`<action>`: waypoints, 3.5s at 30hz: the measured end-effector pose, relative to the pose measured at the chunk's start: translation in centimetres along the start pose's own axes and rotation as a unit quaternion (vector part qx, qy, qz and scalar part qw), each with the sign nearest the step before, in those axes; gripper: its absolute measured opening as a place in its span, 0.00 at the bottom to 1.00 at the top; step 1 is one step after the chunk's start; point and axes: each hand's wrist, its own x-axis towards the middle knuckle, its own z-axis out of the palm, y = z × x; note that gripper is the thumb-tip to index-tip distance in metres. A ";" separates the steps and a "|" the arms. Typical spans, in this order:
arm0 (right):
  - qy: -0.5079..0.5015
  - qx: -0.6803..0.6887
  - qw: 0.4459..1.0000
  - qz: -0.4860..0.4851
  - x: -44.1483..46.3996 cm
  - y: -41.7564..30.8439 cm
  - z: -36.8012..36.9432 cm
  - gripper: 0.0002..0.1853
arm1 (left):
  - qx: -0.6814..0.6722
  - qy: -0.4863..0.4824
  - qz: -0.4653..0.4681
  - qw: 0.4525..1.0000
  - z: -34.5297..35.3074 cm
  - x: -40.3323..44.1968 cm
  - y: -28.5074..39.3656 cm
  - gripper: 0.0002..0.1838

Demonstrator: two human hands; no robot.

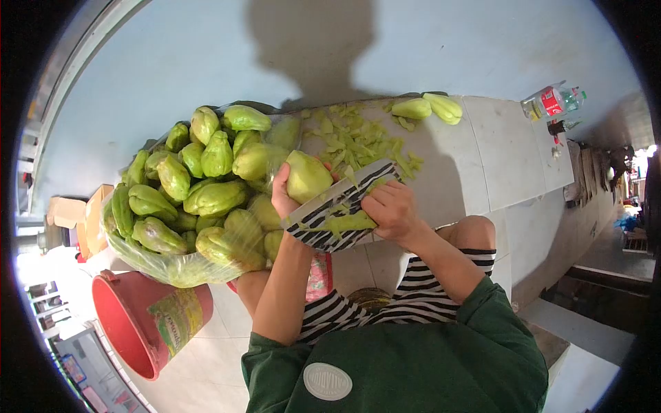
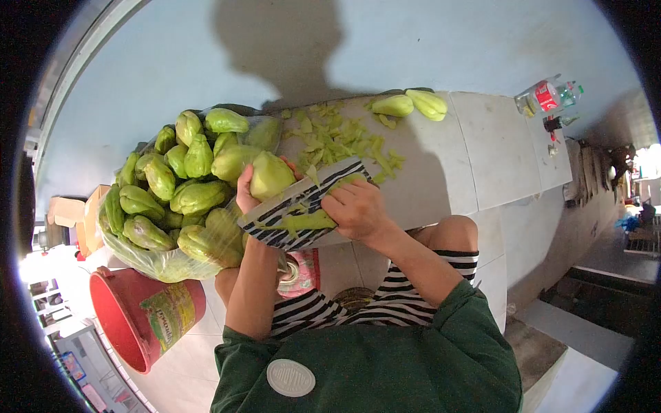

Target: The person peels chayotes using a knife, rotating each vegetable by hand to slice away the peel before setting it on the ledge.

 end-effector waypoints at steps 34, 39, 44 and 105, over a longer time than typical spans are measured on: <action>-0.022 0.025 0.998 0.048 -0.4 1.1 -0.3 0.17 | 0.105 0.002 0.089 0.991 -0.8 0.9 -0.8 0.25; 0.022 0.036 0.993 0.114 -0.7 2.5 0.8 0.16 | 0.124 0.026 0.144 0.981 -0.3 0.8 -1.0 0.26; -0.010 0.067 0.998 0.015 0.3 -0.3 -1.1 0.16 | 0.121 0.008 0.077 0.990 -0.2 0.7 -0.9 0.34; -0.068 0.071 0.987 0.125 0.1 2.1 -1.1 0.17 | 0.284 -0.106 0.142 0.942 0.4 -0.5 -0.4 0.44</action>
